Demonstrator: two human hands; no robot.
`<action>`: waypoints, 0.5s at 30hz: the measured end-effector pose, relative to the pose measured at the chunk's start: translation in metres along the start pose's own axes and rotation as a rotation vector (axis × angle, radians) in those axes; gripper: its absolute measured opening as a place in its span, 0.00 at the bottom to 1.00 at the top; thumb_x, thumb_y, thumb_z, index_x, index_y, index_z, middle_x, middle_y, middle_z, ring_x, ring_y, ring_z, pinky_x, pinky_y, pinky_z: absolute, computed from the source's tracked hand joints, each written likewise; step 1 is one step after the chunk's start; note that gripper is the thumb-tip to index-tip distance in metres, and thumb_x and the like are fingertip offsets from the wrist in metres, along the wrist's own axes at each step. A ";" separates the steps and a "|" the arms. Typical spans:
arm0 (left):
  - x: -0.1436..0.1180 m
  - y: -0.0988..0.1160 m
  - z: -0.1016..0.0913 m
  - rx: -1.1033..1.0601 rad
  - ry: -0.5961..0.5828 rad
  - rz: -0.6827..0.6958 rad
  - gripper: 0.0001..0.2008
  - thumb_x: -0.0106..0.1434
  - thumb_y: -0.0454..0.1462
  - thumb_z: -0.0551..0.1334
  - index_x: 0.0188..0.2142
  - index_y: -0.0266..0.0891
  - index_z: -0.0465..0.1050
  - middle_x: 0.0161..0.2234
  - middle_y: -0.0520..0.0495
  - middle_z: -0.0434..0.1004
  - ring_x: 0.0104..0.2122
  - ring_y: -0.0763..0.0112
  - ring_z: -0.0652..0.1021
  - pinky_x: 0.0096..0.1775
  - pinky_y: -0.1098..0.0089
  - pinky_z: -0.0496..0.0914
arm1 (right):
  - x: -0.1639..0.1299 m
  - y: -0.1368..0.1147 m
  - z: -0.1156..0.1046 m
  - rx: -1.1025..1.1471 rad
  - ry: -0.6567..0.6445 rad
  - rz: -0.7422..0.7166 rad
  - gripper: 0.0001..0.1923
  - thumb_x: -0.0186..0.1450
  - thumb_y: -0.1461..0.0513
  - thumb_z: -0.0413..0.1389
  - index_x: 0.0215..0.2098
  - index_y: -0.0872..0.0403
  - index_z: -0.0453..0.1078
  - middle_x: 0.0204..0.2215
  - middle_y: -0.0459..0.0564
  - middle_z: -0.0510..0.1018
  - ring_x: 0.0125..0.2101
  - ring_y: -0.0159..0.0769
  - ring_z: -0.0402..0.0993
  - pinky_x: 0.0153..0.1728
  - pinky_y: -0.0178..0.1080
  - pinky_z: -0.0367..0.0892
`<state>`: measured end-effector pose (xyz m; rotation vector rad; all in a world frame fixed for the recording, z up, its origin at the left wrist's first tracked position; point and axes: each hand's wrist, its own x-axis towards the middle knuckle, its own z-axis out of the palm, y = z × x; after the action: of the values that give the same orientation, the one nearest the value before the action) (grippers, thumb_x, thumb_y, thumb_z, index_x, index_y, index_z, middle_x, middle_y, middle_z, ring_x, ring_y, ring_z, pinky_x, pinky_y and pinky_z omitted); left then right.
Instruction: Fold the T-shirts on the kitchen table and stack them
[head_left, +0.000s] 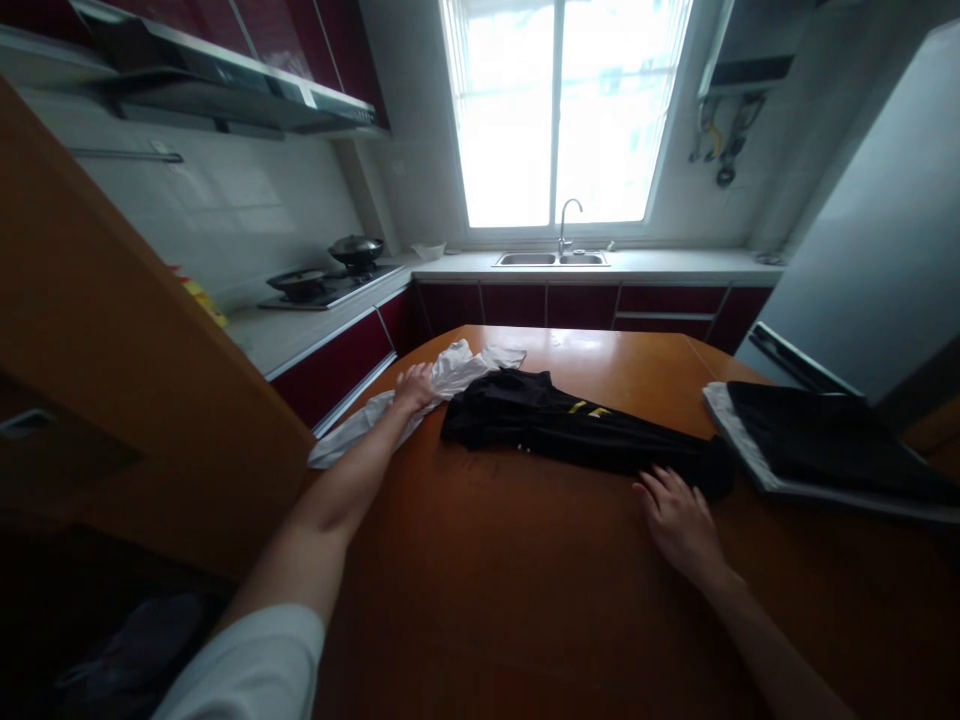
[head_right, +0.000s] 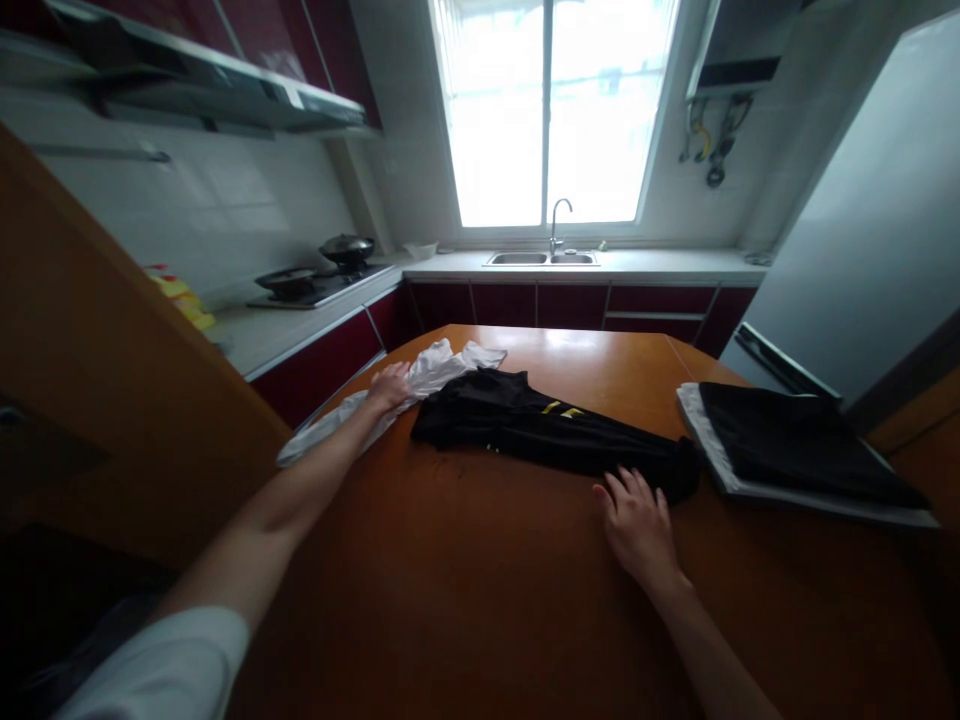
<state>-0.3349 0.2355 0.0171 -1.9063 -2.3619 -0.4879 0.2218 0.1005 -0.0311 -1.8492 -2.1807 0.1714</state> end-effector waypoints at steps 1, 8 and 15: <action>0.006 0.003 0.003 0.008 -0.028 0.070 0.24 0.66 0.37 0.59 0.62 0.41 0.70 0.63 0.41 0.69 0.64 0.57 0.66 0.65 0.58 0.57 | 0.000 0.000 0.001 -0.002 0.011 -0.001 0.29 0.75 0.49 0.38 0.62 0.52 0.70 0.66 0.53 0.65 0.68 0.47 0.53 0.66 0.58 0.48; 0.044 0.018 0.031 -0.036 -0.229 0.259 0.21 0.69 0.41 0.56 0.58 0.44 0.74 0.64 0.47 0.68 0.66 0.60 0.63 0.66 0.62 0.54 | -0.001 0.001 0.004 0.006 0.056 -0.009 0.30 0.75 0.49 0.37 0.60 0.52 0.71 0.65 0.53 0.67 0.67 0.47 0.55 0.66 0.57 0.49; 0.067 0.028 0.029 -0.050 -0.051 0.030 0.21 0.70 0.41 0.53 0.57 0.35 0.72 0.61 0.33 0.69 0.64 0.46 0.63 0.64 0.44 0.53 | 0.000 0.002 0.006 0.021 0.097 -0.012 0.28 0.75 0.50 0.39 0.59 0.52 0.72 0.64 0.55 0.69 0.66 0.48 0.57 0.65 0.59 0.51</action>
<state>-0.3191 0.3120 0.0122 -1.9960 -2.3700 -0.5066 0.2215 0.1017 -0.0375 -1.7949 -2.1164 0.0997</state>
